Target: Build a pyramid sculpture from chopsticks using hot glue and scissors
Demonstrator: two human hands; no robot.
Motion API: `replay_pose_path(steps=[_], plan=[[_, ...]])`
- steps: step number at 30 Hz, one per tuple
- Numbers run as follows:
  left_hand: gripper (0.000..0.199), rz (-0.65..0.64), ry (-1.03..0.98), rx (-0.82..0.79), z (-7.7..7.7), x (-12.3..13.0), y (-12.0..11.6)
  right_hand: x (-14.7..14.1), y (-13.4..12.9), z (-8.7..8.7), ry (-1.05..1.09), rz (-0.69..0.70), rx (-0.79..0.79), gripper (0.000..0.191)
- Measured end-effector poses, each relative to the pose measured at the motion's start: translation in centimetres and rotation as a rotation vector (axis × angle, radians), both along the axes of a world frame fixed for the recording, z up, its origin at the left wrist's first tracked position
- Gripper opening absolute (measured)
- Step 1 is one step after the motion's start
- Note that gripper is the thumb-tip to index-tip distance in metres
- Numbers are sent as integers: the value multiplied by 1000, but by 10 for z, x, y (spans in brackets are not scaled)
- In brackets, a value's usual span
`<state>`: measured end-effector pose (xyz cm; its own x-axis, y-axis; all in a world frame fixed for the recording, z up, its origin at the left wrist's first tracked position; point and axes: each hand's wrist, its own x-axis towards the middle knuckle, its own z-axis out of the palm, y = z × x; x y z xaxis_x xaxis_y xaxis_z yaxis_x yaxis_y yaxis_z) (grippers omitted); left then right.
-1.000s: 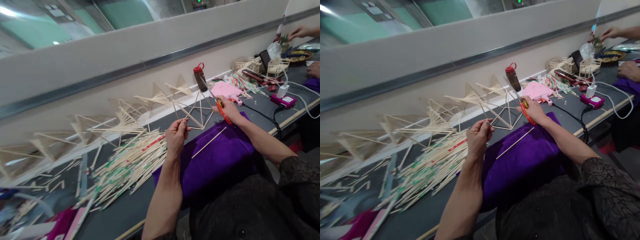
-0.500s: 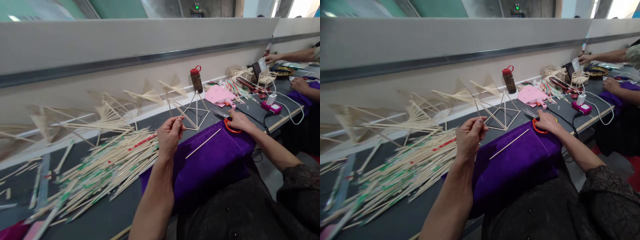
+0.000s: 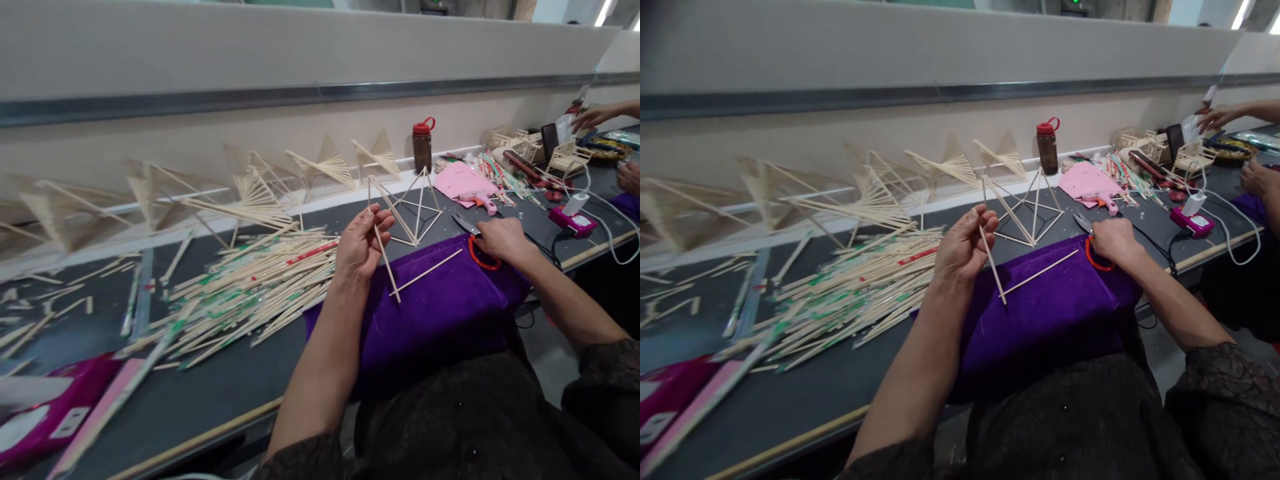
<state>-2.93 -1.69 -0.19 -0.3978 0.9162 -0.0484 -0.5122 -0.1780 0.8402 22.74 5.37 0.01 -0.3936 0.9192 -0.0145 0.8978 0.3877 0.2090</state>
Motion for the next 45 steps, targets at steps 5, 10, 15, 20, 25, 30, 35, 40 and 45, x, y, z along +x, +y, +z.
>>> replay_pose_path(steps=[5,10,15,20,25,30,35,40,45], plan=[[6,-11,-46,-19,0,1,0,-20,-26,13,160,233,34,38],[8,12,-75,-27,3,5,-1,-52,-51,-4,303,875,125,36],[6,-17,-78,-32,-1,6,1,-82,-44,-18,324,1167,274,40],[8,67,-74,-15,-5,-4,7,-73,-20,-16,383,840,182,34],[7,-3,-9,34,-7,-6,8,-41,-19,-28,217,776,-35,24],[8,-40,18,16,-8,-3,6,-42,-27,-36,134,736,-42,26],[7,-58,15,27,-4,-8,4,-67,-30,-46,156,782,18,27],[12,-60,-35,43,6,-12,-1,-90,-33,-45,313,699,-74,27],[10,-37,-49,92,10,-15,-4,-100,-31,-29,474,498,-248,23]])
